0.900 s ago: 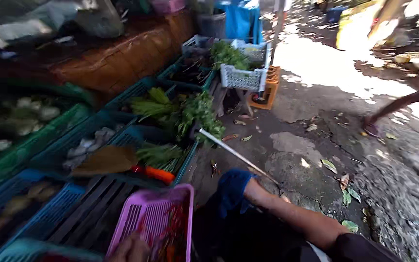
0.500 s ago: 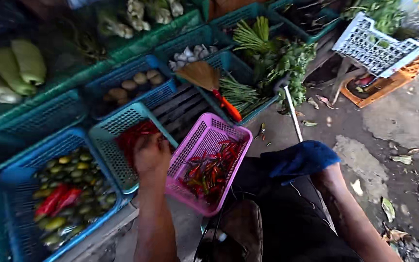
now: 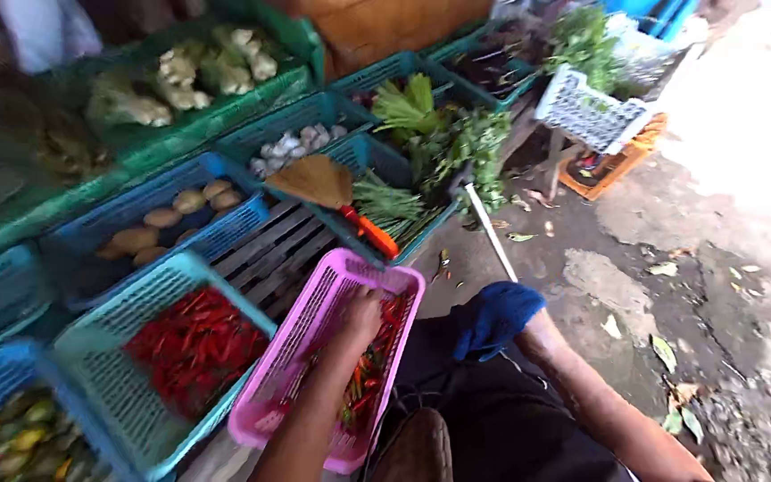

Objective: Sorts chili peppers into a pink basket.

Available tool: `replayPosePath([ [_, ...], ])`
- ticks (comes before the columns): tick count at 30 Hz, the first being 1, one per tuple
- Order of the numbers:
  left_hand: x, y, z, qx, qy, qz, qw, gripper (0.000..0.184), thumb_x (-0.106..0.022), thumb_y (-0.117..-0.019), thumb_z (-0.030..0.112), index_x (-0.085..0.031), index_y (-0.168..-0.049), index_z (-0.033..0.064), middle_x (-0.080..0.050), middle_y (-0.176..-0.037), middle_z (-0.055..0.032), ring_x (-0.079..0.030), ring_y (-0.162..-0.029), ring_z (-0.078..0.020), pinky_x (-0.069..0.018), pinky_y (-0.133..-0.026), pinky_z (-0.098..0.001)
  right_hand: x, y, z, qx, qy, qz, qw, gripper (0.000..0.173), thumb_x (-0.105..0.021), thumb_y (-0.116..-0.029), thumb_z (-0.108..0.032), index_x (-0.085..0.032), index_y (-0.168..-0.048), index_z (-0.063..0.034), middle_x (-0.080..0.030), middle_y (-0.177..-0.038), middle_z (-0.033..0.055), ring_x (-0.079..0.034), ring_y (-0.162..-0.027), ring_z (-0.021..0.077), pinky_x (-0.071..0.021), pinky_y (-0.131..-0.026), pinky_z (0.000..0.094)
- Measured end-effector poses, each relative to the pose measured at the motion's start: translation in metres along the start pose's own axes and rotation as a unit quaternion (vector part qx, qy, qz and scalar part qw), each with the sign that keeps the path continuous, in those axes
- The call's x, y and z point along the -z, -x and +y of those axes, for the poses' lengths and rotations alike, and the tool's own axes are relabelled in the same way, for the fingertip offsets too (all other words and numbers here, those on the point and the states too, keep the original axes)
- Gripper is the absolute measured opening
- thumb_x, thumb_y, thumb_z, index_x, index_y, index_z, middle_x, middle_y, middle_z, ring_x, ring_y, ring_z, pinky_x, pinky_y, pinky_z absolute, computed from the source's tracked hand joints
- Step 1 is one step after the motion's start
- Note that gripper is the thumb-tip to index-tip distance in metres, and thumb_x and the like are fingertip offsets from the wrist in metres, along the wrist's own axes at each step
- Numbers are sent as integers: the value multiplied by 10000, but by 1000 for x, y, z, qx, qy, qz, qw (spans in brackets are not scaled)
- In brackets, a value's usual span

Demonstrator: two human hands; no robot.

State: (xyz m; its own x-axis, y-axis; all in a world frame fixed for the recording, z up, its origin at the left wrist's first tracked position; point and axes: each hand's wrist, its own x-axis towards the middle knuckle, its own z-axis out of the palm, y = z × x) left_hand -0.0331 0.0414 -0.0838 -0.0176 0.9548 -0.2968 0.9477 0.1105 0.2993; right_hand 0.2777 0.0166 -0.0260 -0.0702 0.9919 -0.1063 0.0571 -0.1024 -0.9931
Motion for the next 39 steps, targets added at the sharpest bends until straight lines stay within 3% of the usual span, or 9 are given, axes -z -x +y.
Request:
replayPosePath([
  [5, 21, 13, -1, 13, 51, 49, 997, 304, -545, -1015, 65, -629, -1275, -69, -639, -1261, -310, -607, -1212, -486, -458, -1048, -652, -2, -1, -12, 34, -17, -41, 998, 254, -678, -899, -56, -627, -1133, 31, -695, -1002, 23, -644, -960, 9, -540, -885, 210],
  [9, 38, 24, -13, 43, 129, 90, 987, 432, -476, -1025, -1, -513, -1452, -51, -551, -1368, -361, -540, -1282, -526, -404, -1083, -668, 3, -1, -11, 46, -35, -63, 996, 285, -630, -931, -63, -595, -1194, 41, -674, -1055, 24, -623, -1011, -5, -515, -927, 195],
  [14, 32, 32, -26, 54, 236, 112, 964, 341, -438, -1086, 145, -612, -1279, -76, -567, -1327, -317, -673, -1074, -414, -547, -949, -569, 3, -3, -8, 21, -166, -68, 984, 228, -600, -938, -70, -567, -1164, -72, -690, -994, -51, -657, -968, 6, -553, -899, 230],
  [18, 42, 49, -12, 18, 213, 205, 955, 310, -520, -1059, 161, -711, -1158, -63, -620, -1200, -313, -602, -1130, -431, -459, -984, -593, 6, -1, -10, -27, -228, -124, 965, 218, -616, -935, -125, -555, -1144, -134, -704, -970, -67, -679, -940, 37, -572, -868, 267],
  [20, 45, 58, -5, -19, 207, 266, 941, 258, -578, -1023, 149, -749, -1103, -27, -659, -1107, -246, -633, -1059, -334, -505, -932, -489, 7, -1, -10, -30, -226, -170, 959, 202, -652, -933, -177, -573, -1119, -163, -713, -961, -88, -683, -929, 23, -572, -856, 257],
  [23, 47, 72, 15, -127, 345, 289, 884, 178, -655, -955, 141, -764, -1035, 25, -712, -1040, -40, -658, -962, -15, -544, -855, -168, -3, -5, -8, -27, -225, -219, 949, 156, -669, -941, -215, -605, -1082, -199, -725, -947, -112, -686, -920, 3, -571, -852, 238],
  [26, 41, 73, 48, -254, 449, 246, 821, 105, -732, -915, 84, -764, -995, 25, -752, -1057, -29, -709, -998, -74, -603, -889, -251, -22, -10, -10, -26, -182, -239, 953, 150, -605, -966, -142, -594, -1114, -162, -712, -964, -102, -671, -942, -5, -562, -872, 227],
  [30, 25, 71, 78, -284, 351, 275, 849, 74, -695, -847, 15, -755, -882, -7, -753, -970, -96, -713, -975, -99, -568, -909, -244, -45, -6, -15, 36, -31, -244, 969, 255, -621, -951, -73, -598, -1197, -13, -697, -1032, -38, -645, -993, -23, -534, -930, 198],
  [39, 24, 82, 73, -281, 433, 225, 826, 76, -709, -909, 25, -742, -922, -42, -755, -1004, -114, -710, -1005, -114, -560, -946, -260, -27, -3, 3, 49, -82, -178, 979, 263, -712, -868, -18, -675, -1091, -150, -744, -973, -103, -693, -930, 6, -596, -859, 250],
])
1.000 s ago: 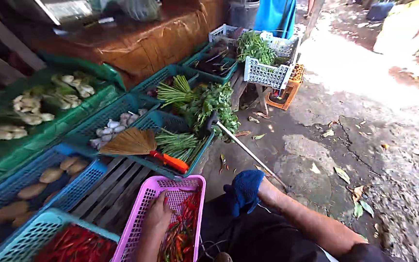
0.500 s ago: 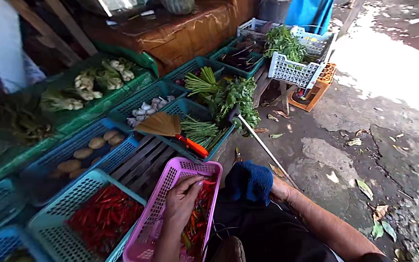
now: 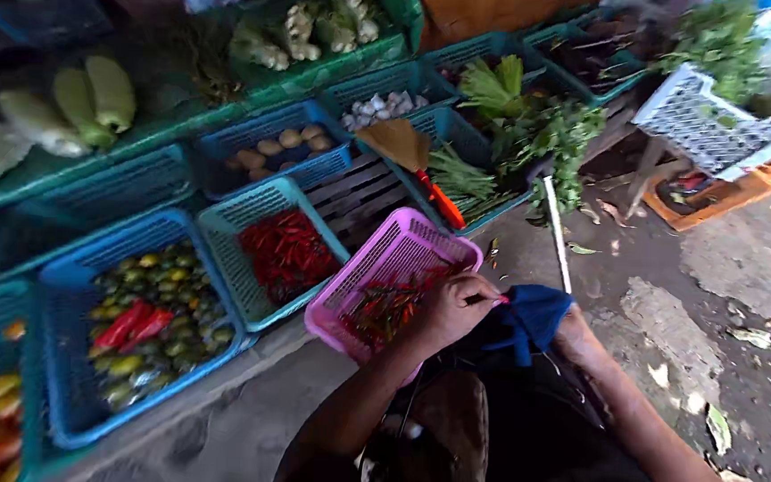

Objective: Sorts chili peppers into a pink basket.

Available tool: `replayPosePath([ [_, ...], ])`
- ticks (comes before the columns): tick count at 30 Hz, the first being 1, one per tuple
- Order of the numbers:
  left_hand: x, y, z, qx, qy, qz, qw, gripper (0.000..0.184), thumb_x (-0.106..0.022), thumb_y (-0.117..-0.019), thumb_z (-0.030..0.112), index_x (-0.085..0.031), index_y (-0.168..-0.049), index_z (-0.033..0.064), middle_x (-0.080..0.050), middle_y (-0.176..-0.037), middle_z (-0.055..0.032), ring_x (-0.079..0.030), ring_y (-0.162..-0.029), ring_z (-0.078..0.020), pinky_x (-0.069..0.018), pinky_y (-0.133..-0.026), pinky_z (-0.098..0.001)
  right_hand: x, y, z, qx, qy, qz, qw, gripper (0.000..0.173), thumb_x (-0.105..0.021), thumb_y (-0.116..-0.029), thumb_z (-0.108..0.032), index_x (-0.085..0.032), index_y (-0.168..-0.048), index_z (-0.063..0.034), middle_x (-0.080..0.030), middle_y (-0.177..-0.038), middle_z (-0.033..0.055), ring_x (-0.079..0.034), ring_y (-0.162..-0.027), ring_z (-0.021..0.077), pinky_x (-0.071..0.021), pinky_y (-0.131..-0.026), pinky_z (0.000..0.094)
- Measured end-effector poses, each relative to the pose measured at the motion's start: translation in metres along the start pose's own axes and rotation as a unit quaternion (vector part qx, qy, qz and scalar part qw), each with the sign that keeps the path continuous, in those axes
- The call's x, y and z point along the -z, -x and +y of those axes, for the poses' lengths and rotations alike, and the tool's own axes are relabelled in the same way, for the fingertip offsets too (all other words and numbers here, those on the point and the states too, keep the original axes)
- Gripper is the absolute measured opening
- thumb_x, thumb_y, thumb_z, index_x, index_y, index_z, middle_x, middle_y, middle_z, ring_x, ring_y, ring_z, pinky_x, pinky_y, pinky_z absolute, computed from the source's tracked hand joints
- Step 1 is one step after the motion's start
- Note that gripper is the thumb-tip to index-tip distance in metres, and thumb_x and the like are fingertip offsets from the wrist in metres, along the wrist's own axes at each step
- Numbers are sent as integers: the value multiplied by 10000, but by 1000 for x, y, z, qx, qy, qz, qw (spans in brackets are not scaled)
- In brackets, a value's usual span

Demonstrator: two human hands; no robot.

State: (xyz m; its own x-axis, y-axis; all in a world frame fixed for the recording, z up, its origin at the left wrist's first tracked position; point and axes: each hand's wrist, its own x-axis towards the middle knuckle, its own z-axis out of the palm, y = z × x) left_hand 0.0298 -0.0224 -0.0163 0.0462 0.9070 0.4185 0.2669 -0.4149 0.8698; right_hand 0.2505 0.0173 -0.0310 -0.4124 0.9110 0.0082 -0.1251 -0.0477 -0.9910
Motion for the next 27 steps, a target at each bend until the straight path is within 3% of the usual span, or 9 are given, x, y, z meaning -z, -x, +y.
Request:
replayPosePath([
  [4, 8, 5, 7, 53, 36, 28, 998, 95, -695, -914, 21, -743, -922, -62, -748, -986, -119, -701, -992, -100, -560, -922, -251, 3, 3, 1, -26, -19, 46, 998, 286, -732, -823, -44, -661, -1064, -180, -743, -934, -116, -697, -883, -3, -600, -813, 228],
  [10, 87, 21, 0, 89, -62, 217, 970, 80, -679, -926, 20, -711, -986, -23, -732, -1037, -91, -703, -938, -136, -603, -828, -328, 23, 6, -8, -49, -133, 105, 984, 263, -778, -842, -200, -659, -1073, -157, -749, -920, -19, -716, -856, 72, -619, -791, 288],
  [12, 125, 31, -12, 122, -149, 303, 933, 128, -687, -928, 51, -707, -1023, -32, -725, -1078, -127, -700, -984, -167, -594, -864, -350, 29, 7, -7, -45, -169, 102, 979, 297, -844, -793, -246, -699, -1043, -178, -760, -931, -3, -726, -862, 88, -625, -792, 304],
  [14, 154, 42, -17, 191, -247, 326, 892, 181, -679, -941, 69, -707, -1089, -31, -657, -1290, -179, -637, -1196, -203, -533, -1013, -355, 31, 7, -5, -42, -174, 108, 978, 288, -855, -775, -248, -701, -1011, -189, -761, -917, -9, -727, -846, 83, -626, -777, 298],
  [16, 157, 45, -14, 229, -324, 294, 870, 224, -641, -949, 54, -717, -1146, -19, -570, -1427, -227, -520, -1365, -305, -425, -1125, -441, 29, 6, -4, -40, -167, 114, 979, 267, -837, -790, -228, -695, -1013, -187, -759, -917, -9, -726, -847, 82, -624, -776, 299],
  [18, 141, 42, -11, 218, -341, 226, 886, 187, -636, -941, 24, -724, -1092, -44, -636, -1291, -247, -587, -1257, -357, -475, -1068, -494, 26, 5, -2, -40, -166, 114, 979, 271, -832, -796, -204, -698, -1029, -173, -761, -925, 3, -728, -857, 94, -627, -785, 311],
  [20, 122, 31, -14, 255, -338, 76, 903, 173, -618, -967, 28, -734, -1081, -33, -669, -1213, -233, -622, -1196, -375, -488, -1049, -542, 21, 5, -1, -40, -150, 101, 983, 280, -829, -802, -203, -688, -1041, -171, -757, -930, -7, -724, -865, 89, -622, -800, 305],
  [23, 100, 15, -47, 317, -407, -182, 837, 248, -606, -998, 96, -728, -1205, 35, -664, -1243, -200, -608, -1216, -377, -477, -1049, -551, 12, 8, -6, -34, -125, 89, 988, 304, -843, -788, -189, -691, -1051, -186, -762, -936, -29, -724, -868, 75, -619, -805, 287],
  [27, 80, 20, -70, 350, -470, -239, 774, 379, -736, -889, 89, -673, -1256, 16, -576, -1292, -239, -565, -1220, -422, -496, -1020, -556, 13, 11, -5, -25, -114, 82, 990, 347, -859, -785, -231, -689, -1086, -201, -759, -966, -37, -721, -897, 69, -613, -830, 286],
])
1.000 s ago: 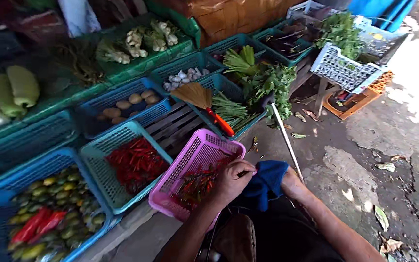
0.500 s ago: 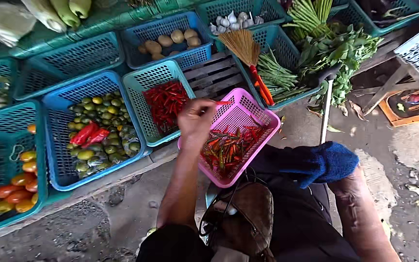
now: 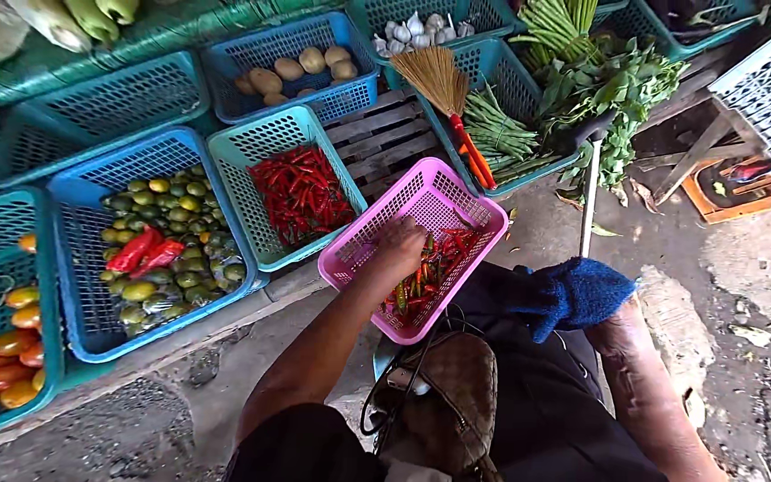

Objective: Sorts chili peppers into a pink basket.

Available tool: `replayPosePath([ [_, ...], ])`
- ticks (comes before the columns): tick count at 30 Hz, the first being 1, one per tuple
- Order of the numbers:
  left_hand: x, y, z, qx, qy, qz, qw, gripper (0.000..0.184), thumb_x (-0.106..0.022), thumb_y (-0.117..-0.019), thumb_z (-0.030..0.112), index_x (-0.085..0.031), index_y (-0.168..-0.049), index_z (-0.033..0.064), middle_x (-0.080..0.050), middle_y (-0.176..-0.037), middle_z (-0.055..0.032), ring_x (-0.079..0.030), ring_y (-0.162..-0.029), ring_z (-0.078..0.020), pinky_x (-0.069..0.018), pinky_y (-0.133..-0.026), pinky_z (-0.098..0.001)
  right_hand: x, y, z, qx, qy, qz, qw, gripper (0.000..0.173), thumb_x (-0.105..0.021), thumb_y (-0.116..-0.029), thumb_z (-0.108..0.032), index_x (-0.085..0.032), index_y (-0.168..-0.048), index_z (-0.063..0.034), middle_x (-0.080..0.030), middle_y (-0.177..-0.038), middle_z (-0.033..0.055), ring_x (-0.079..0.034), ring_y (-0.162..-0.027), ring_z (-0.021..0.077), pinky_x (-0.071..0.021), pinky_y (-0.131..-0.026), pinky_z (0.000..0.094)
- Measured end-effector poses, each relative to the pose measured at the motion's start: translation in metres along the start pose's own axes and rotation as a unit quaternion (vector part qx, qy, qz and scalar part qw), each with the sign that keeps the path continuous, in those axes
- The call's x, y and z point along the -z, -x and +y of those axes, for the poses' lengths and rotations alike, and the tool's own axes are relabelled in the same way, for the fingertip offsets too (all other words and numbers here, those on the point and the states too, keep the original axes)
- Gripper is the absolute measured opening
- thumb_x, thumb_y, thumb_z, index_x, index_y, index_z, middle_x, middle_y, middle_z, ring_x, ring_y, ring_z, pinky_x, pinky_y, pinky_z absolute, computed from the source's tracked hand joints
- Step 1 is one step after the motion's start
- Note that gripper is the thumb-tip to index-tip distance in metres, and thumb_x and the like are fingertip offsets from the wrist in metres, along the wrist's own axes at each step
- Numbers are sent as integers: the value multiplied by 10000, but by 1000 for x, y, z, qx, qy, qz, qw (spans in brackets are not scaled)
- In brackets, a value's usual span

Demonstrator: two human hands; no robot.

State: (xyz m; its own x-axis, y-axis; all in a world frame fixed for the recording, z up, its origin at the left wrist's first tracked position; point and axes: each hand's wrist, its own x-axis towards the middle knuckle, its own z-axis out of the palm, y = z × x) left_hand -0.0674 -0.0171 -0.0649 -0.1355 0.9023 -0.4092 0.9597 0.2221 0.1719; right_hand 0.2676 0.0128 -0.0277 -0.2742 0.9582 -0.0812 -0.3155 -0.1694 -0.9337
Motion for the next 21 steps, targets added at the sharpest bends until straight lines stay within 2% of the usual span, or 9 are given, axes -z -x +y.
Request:
replayPosePath([
  [2, -2, 2, -3, 1, 2, 15, 1000, 377, -741, -883, 105, -682, -1250, 40, -607, -1278, -213, -576, -1220, -399, -484, -1024, -551, 3, 1, 2, -3, 4, 2, 1000, 332, -845, -796, -222, -683, -1084, -197, -757, -963, -36, -720, -895, 71, -612, -832, 287],
  [4, 1, 7, -5, 9, 17, 23, 1000, 282, -683, -934, 105, -682, -1209, 43, -656, -1230, -186, -598, -1211, -385, -461, -1017, -591, 6, 0, 4, -7, 6, 1, 1000, 337, -856, -788, -247, -695, -1082, -210, -758, -961, -39, -720, -889, 69, -614, -823, 284],
  [8, 12, 13, -13, 49, 51, 26, 997, 152, -573, -1014, 123, -673, -1101, 48, -713, -1070, -170, -661, -1093, -378, -464, -991, -603, 3, -2, 9, -6, -9, -11, 1000, 357, -871, -774, -280, -702, -1083, -220, -760, -974, -40, -720, -908, 67, -613, -830, 282],
  [10, 21, 18, -13, 65, 120, 64, 989, 184, -565, -1025, 115, -684, -1134, 25, -712, -1094, -205, -659, -1116, -405, -464, -1010, -623, 3, -2, 8, -8, -14, -14, 1000, 371, -873, -768, -288, -692, -1084, -216, -757, -968, -38, -720, -904, 68, -614, -827, 284],
  [12, 31, 28, -9, 50, 225, 116, 966, 194, -582, -1022, 98, -691, -1161, 17, -709, -1117, -193, -670, -1103, -358, -499, -999, -577, 4, -2, 9, -14, -18, -15, 1000, 385, -855, -787, -282, -672, -1113, -189, -756, -980, -26, -721, -916, 75, -614, -839, 290],
  [14, 32, 41, 7, -31, 343, 175, 922, 156, -641, -1007, 106, -684, -1127, 17, -725, -1029, -137, -710, -933, -243, -577, -875, -471, 5, 0, 11, -27, -11, -30, 999, 410, -849, -800, -297, -651, -1142, -184, -749, -994, -34, -714, -934, 71, -610, -853, 291],
  [17, 28, 50, 50, -178, 443, 168, 862, 156, -693, -962, 105, -705, -1092, 19, -738, -964, -68, -712, -839, -116, -617, -792, -337, -3, 2, 16, -36, 15, -95, 995, 360, -839, -825, -271, -679, -1147, -243, -758, -1017, -91, -712, -951, 33, -607, -866, 264],
  [19, 23, 49, 77, -258, 404, 155, 864, 139, -681, -960, 117, -748, -1028, 16, -750, -962, -70, -715, -885, -115, -598, -841, -321, -16, 3, 22, -4, 64, -130, 989, 348, -794, -868, -201, -651, -1182, -249, -742, -1056, -134, -692, -994, 4, -588, -909, 250],
  [21, 19, 47, 93, -310, 346, 141, 874, 173, -621, -964, 94, -754, -1009, -7, -753, -973, -123, -726, -934, -194, -580, -879, -381, -28, 0, 24, 50, 115, -132, 983, 315, -746, -880, -104, -653, -1160, -214, -735, -1042, -146, -683, -995, -8, -581, -919, 246],
])
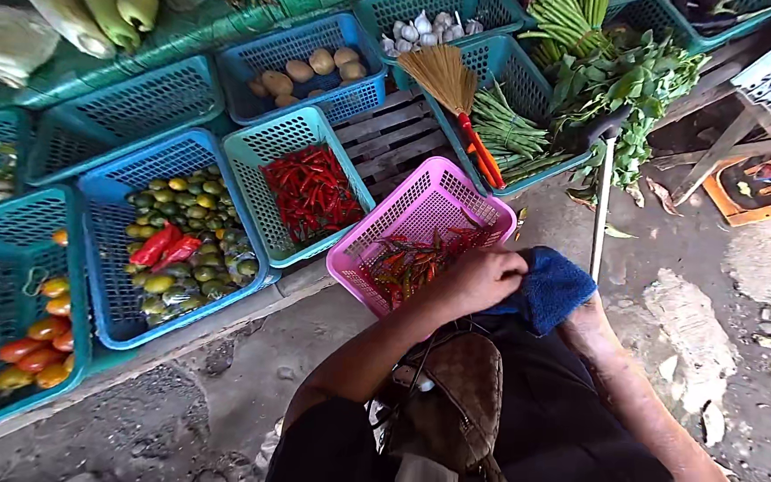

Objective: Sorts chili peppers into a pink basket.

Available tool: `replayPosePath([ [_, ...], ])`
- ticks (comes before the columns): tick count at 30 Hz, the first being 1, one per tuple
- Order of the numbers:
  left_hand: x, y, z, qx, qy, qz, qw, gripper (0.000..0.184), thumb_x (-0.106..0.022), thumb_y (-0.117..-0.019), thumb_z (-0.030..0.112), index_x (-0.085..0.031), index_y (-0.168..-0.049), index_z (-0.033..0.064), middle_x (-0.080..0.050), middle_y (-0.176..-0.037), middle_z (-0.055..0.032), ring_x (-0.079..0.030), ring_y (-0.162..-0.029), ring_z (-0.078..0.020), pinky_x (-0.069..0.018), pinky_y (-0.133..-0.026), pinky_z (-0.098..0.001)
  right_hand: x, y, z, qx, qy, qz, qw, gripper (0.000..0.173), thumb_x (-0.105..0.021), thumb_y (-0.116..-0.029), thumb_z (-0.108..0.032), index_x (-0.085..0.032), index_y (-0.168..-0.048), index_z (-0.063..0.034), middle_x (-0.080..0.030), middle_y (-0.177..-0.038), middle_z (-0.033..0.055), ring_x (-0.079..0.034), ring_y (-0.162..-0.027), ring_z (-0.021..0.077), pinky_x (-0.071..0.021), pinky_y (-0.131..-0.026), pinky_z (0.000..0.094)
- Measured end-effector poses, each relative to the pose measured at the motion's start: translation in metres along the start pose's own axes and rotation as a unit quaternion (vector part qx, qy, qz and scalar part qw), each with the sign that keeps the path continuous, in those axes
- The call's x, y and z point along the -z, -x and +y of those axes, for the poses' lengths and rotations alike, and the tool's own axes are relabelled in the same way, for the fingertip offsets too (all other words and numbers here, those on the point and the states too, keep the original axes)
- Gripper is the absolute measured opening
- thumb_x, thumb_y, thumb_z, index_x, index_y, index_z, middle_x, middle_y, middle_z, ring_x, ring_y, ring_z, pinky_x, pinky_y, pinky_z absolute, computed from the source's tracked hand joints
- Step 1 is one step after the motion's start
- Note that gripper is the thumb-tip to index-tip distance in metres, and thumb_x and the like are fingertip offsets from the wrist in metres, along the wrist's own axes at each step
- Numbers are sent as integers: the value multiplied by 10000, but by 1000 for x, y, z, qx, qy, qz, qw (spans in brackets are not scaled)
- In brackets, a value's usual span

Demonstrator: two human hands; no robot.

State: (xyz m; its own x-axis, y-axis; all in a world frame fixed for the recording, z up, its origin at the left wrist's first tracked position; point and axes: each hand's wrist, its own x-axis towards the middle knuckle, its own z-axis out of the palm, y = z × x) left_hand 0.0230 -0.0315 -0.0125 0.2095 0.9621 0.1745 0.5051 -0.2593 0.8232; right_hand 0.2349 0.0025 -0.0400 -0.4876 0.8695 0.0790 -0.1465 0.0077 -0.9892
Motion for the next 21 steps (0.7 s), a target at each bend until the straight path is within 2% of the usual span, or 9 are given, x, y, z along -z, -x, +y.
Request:
replayPosePath([
  [2, 0, 0, 2, -8, 0, -27, 1000, 195, -606, -995, 119, -743, -1008, -20, -745, -951, -138, -715, -923, -205, -559, -874, -368, -1, -4, 2, 17, 17, 39, 999, 292, -728, -851, -37, -670, -1089, -195, -743, -987, -138, -694, -945, -7, -592, -883, 245],
  [5, 14, 9, 1, 28, 24, 7, 999, 175, -637, -994, 134, -744, -982, -4, -735, -915, -102, -696, -865, -141, -561, -823, -311, 15, -1, 4, 1, -21, 75, 997, 291, -789, -827, -88, -687, -1068, -215, -751, -984, -125, -699, -935, 7, -594, -873, 259],
  [9, 62, 32, -15, 114, -9, 156, 981, 163, -635, -1001, 136, -732, -1037, 10, -735, -965, -80, -700, -876, -119, -593, -832, -343, 27, 1, -6, -24, -105, 145, 984, 234, -755, -839, -67, -686, -1035, -174, -759, -933, -45, -716, -877, 58, -614, -821, 281],
  [11, 95, 45, -32, 153, -77, 266, 949, 203, -631, -1002, 142, -722, -1077, -22, -740, -1000, -137, -713, -903, -178, -592, -860, -395, 33, 1, -11, -23, -137, 156, 978, 216, -779, -841, -118, -713, -1036, -183, -761, -947, -25, -718, -886, 73, -614, -826, 294],
  [14, 136, 60, -53, 242, -196, 331, 891, 267, -614, -1022, 172, -695, -1182, -27, -717, -1131, -212, -705, -1033, -305, -552, -946, -501, 36, 0, -10, -16, -149, 181, 972, 203, -718, -845, -37, -674, -1016, -137, -758, -916, 0, -724, -865, 94, -621, -814, 314],
  [16, 140, 58, -55, 276, -239, 318, 875, 276, -595, -1021, 126, -683, -1233, -27, -637, -1336, -241, -592, -1284, -374, -437, -1104, -551, 34, -1, -10, -30, -128, 190, 973, 245, -685, -838, 3, -635, -1048, -111, -750, -915, -3, -721, -870, 92, -619, -818, 312],
  [17, 136, 53, -53, 273, -245, 306, 879, 265, -592, -1017, 110, -689, -1220, -30, -606, -1382, -245, -551, -1333, -387, -409, -1128, -555, 34, -1, -10, -39, -111, 188, 975, 259, -676, -843, 7, -619, -1072, -99, -741, -928, -4, -715, -884, 94, -615, -829, 317],
  [19, 119, 43, -49, 253, -252, 253, 899, 238, -585, -1028, 131, -701, -1163, -27, -645, -1271, -246, -636, -1173, -391, -497, -1015, -577, 31, -2, -8, -63, -69, 174, 980, 226, -643, -880, -8, -617, -1093, -79, -728, -933, 0, -704, -893, 99, -611, -832, 326],
  [21, 96, 32, -54, 230, -246, 134, 932, 262, -573, -1046, 179, -695, -1167, -19, -665, -1187, -257, -662, -1083, -426, -515, -949, -645, 25, 0, -10, -84, -33, 152, 984, 176, -607, -925, -12, -632, -1095, -51, -722, -924, 11, -695, -881, 96, -608, -816, 330],
])
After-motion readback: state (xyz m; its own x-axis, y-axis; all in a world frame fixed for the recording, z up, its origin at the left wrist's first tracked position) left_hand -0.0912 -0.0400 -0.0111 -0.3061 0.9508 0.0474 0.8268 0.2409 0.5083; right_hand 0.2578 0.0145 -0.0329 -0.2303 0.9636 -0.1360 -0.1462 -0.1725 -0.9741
